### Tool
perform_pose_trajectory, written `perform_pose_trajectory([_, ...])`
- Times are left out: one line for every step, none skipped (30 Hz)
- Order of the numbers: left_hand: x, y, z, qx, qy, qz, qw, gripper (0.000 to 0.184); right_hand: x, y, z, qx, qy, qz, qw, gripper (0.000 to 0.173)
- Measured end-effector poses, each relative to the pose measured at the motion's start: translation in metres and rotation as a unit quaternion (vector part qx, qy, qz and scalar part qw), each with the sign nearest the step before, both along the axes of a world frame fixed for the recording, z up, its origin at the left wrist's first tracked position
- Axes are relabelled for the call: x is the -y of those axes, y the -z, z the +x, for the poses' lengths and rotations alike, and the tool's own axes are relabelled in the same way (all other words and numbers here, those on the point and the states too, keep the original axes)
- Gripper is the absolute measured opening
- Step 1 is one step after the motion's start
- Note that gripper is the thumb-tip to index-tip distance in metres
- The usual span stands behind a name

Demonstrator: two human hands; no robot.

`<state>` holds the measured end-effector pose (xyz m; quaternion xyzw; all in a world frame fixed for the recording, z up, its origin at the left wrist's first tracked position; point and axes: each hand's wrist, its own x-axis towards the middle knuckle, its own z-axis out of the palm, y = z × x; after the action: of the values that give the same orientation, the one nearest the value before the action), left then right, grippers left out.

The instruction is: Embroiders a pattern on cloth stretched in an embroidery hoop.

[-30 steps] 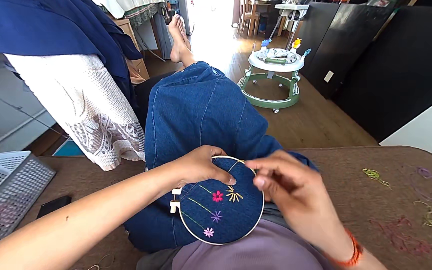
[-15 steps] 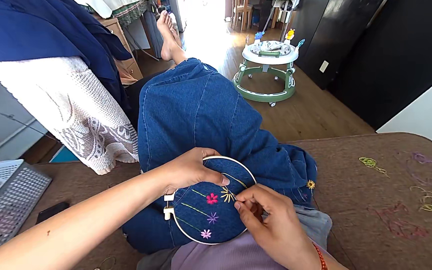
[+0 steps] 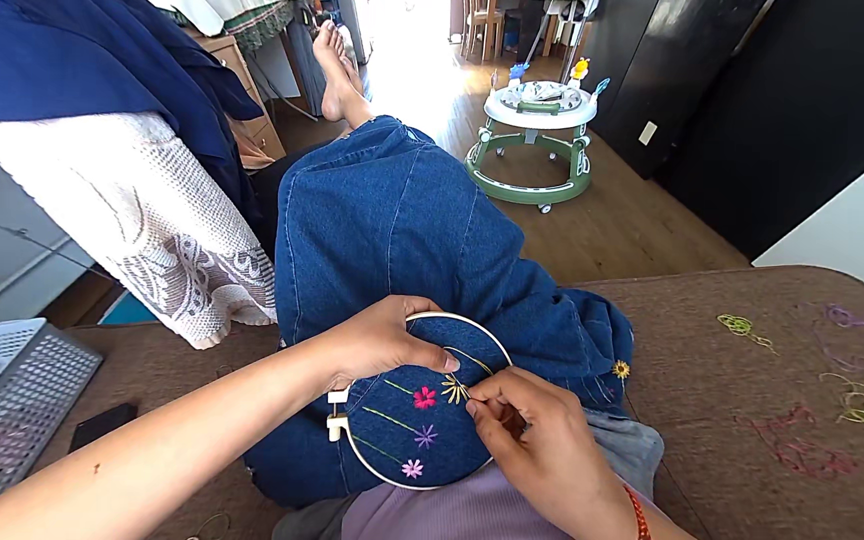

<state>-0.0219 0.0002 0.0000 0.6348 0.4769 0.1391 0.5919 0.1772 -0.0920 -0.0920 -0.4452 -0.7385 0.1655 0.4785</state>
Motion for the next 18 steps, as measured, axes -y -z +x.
perform_pose_trajectory([0.000, 0.000, 0.000, -0.001, 0.001, 0.000, 1.000, 0.033, 0.000, 0.000, -0.001, 0.000, 0.001, -0.003, 1.000, 0.010])
perform_pose_trajectory([0.000, 0.000, 0.000, -0.001, 0.001, 0.000, 1.000, 0.033, 0.000, 0.000, -0.001, 0.000, 0.002, -0.005, 1.000, 0.011])
perform_pose_trajectory([0.000, 0.000, 0.000, -0.001, 0.000, 0.000, 1.000, 0.034, -0.001, 0.000, -0.002, 0.001, 0.005, -0.007, 1.000, 0.012])
perform_pose_trajectory([0.000, 0.000, 0.000, 0.000, -0.001, 0.002, 1.000, 0.033, -0.001, 0.000, -0.002, 0.003, 0.008, -0.008, 1.000, 0.012])
perform_pose_trajectory([0.000, 0.001, -0.001, -0.001, -0.001, 0.004, 1.000, 0.033, -0.002, 0.000, -0.003, 0.007, 0.014, -0.010, 1.000, 0.013])
perform_pose_trajectory([-0.001, 0.001, 0.000, -0.002, -0.004, 0.006, 1.000, 0.032, -0.003, 0.001, -0.003, 0.009, 0.020, -0.011, 1.000, 0.013])
perform_pose_trajectory([0.000, 0.001, 0.000, -0.003, -0.006, 0.008, 1.000, 0.032, -0.004, 0.001, -0.004, 0.013, 0.027, -0.013, 0.999, 0.014])
perform_pose_trajectory([0.000, 0.001, 0.000, -0.004, -0.006, 0.008, 1.000, 0.031, -0.005, 0.002, -0.005, 0.015, 0.033, -0.016, 0.999, 0.015])
perform_pose_trajectory([0.000, 0.001, 0.000, -0.003, -0.005, 0.008, 1.000, 0.030, -0.006, 0.003, -0.006, 0.016, 0.040, -0.017, 0.999, 0.015])
perform_pose_trajectory([0.000, 0.001, -0.001, -0.002, -0.003, 0.007, 1.000, 0.030, -0.006, 0.003, -0.007, 0.016, 0.044, -0.015, 0.999, 0.016])
perform_pose_trajectory([-0.001, 0.001, -0.001, -0.002, 0.000, 0.002, 1.000, 0.030, -0.006, 0.004, -0.008, 0.013, 0.046, -0.012, 0.999, 0.016])
perform_pose_trajectory([-0.001, 0.000, -0.002, -0.002, 0.004, -0.003, 1.000, 0.030, -0.006, 0.005, -0.009, 0.011, 0.048, -0.008, 0.999, 0.016])
perform_pose_trajectory([-0.002, 0.000, -0.002, -0.001, 0.007, -0.008, 1.000, 0.031, -0.005, 0.006, -0.009, 0.008, 0.049, -0.005, 0.999, 0.016])
perform_pose_trajectory([-0.002, 0.000, -0.003, -0.001, 0.009, -0.015, 1.000, 0.032, -0.005, 0.007, -0.010, 0.007, 0.049, -0.001, 0.999, 0.016])
perform_pose_trajectory([-0.002, -0.001, -0.003, 0.000, 0.011, -0.023, 1.000, 0.033, -0.004, 0.009, -0.010, 0.006, 0.049, 0.003, 0.999, 0.017])
perform_pose_trajectory([-0.001, -0.001, -0.002, 0.003, 0.012, -0.030, 0.999, 0.034, -0.003, 0.010, -0.010, 0.006, 0.047, 0.007, 0.999, 0.017])
perform_pose_trajectory([-0.001, -0.002, -0.002, 0.007, 0.013, -0.034, 0.999, 0.034, -0.002, 0.012, -0.009, 0.005, 0.045, 0.012, 0.999, 0.018])
perform_pose_trajectory([0.000, -0.002, -0.003, 0.012, 0.015, -0.036, 0.999, 0.034, -0.002, 0.013, -0.009, 0.005, 0.042, 0.018, 0.999, 0.018])
